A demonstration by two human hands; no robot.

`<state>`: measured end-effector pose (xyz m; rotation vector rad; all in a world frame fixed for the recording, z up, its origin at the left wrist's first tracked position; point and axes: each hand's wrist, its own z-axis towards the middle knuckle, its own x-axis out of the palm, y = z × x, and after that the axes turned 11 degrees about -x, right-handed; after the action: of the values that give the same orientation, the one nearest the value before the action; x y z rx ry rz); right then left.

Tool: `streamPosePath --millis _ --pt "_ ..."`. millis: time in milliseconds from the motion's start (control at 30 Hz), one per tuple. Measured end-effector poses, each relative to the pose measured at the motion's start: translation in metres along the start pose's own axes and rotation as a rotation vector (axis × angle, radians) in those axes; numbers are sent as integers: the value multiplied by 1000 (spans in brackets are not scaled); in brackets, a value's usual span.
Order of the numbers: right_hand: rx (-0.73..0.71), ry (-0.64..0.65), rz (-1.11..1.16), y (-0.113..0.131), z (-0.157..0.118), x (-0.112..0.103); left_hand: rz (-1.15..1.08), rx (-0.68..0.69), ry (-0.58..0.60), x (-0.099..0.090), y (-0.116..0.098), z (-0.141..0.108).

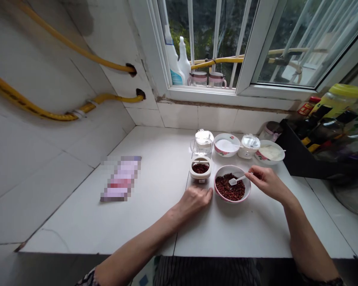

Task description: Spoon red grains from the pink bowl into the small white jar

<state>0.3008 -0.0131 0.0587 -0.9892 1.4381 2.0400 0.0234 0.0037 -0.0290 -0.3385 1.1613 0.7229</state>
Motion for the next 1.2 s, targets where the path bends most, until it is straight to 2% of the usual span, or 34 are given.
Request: streamPosePath --millis 100,200,300,400,533,700,933,1067,1200 --pt "-53 -85 -35 4 2 6 1 35 -110 0 -2 0" --pt "-85 -87 -11 7 4 12 -6 42 -206 -3 -3 1" --pt "-75 -34 30 9 5 16 -28 49 -293 -15 -3 0" --pt "-60 -37 38 8 6 17 -59 34 -384 -30 -2 3" --pt "-58 -53 27 5 6 17 -113 28 -468 -44 -8 20" --pt "-62 -44 -42 8 5 15 -149 31 -458 -40 -20 35" --pt "-75 19 27 10 3 15 -277 66 -432 -31 -26 20" --pt "-56 -26 58 7 4 15 -249 102 -415 -33 -28 18" --pt "-46 -106 93 4 5 14 -276 118 -446 -37 -29 15"
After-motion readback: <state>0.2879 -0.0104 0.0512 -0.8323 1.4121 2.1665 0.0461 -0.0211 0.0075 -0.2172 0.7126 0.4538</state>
